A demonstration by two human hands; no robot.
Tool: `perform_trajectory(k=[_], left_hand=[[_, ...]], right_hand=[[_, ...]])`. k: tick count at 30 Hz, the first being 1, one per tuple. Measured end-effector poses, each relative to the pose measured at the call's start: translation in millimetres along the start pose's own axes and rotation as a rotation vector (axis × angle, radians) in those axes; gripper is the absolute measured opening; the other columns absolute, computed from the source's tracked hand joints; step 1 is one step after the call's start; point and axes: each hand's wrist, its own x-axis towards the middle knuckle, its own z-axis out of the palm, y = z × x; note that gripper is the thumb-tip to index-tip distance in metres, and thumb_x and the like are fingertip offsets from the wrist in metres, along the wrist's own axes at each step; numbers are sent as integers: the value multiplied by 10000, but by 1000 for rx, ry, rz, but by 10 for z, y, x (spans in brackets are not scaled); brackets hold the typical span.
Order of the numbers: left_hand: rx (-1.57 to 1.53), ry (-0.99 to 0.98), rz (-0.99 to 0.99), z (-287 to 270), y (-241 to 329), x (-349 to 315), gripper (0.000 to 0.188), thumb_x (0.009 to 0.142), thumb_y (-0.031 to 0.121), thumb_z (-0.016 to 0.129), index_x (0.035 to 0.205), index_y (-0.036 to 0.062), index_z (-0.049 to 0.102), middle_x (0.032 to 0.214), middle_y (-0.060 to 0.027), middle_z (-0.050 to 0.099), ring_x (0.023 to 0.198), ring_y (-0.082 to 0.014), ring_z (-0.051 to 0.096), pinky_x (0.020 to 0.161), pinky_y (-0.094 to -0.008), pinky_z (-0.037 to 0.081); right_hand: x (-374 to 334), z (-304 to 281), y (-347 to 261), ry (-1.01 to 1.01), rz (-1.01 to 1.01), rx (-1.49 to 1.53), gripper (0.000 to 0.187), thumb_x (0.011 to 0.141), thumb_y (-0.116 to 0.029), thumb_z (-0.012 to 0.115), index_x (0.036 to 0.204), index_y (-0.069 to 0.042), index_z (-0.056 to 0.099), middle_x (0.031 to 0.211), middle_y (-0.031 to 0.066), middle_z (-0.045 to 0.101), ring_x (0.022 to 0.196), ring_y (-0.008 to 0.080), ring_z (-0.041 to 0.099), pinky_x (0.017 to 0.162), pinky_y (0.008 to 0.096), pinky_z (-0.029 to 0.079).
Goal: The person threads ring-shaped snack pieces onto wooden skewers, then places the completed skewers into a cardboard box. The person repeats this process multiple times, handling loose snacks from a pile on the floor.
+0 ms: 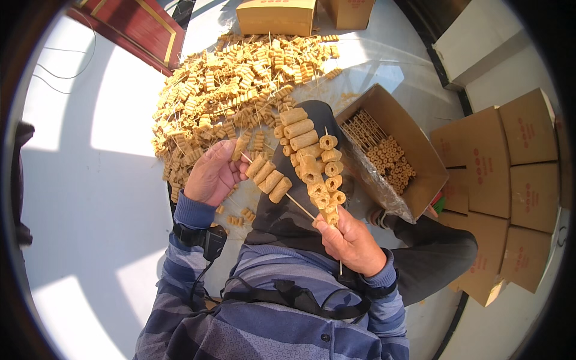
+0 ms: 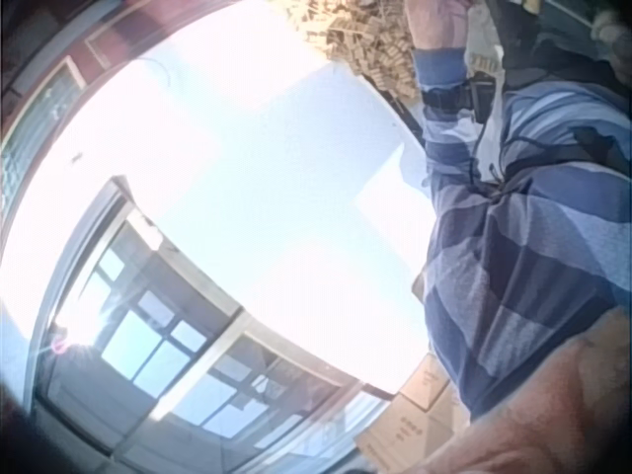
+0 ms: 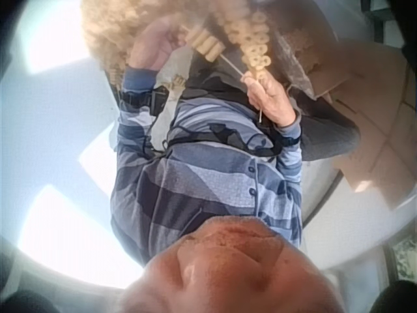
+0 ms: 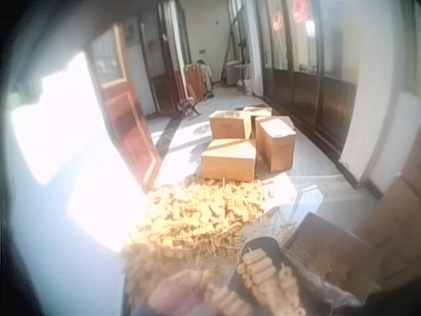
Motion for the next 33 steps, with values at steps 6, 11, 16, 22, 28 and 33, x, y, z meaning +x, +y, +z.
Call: perform_trajectory(k=[6, 11, 16, 22, 28, 33], left_hand=[[69, 26, 6, 28, 34, -63, 253, 1038, 262, 578, 1113, 21, 589, 977, -93, 683, 836, -151, 650, 787, -312, 555], [169, 60, -8, 58, 48, -90, 263, 1015, 236, 619, 1156, 14, 611, 1000, -80, 686, 858, -147, 652, 804, -318, 553], [82, 40, -65, 67, 25, -90, 181, 1000, 200, 631, 1116, 62, 646, 1055, -65, 703, 945, -183, 681, 860, -365, 560], [2, 47, -117, 82, -78, -65, 200, 996, 196, 636, 1130, 47, 640, 1159, -86, 682, 1063, -219, 670, 963, -407, 544], [-130, 8, -16, 199, -207, -58, 273, 1025, 184, 587, 1245, 22, 573, 1190, -106, 666, 1070, -224, 671, 943, -414, 564], [-103, -62, -5, 346, -238, -28, 307, 1035, 210, 571, 1278, 24, 543, 1277, -120, 632, 1133, -234, 650, 966, -421, 552]], right_hand=[[-12, 20, 16, 11, -29, 23, 92, 1065, -179, 503, 1049, -93, 475, 669, -62, 408, 517, 32, 373, 467, 212, 310], [-8, 6, 46, 2, -48, 19, 90, 1064, -176, 504, 1049, -92, 476, 672, -61, 415, 521, 31, 374, 472, 211, 310], [-2, -18, 90, 10, -47, 35, 98, 1053, -180, 530, 1049, -92, 488, 674, -62, 422, 533, 30, 380, 481, 209, 314], [-18, -11, 122, 69, -56, -57, 117, 1037, -180, 562, 1073, -85, 503, 695, -56, 478, 555, 34, 439, 508, 217, 370], [22, 25, 85, 103, -58, -103, 113, 1037, -175, 557, 1080, -85, 505, 683, -44, 494, 552, 44, 464, 517, 228, 394], [13, 29, 53, 114, -118, -113, 130, 1066, -198, 497, 1094, -71, 512, 662, -28, 495, 523, 57, 463, 507, 230, 389]])
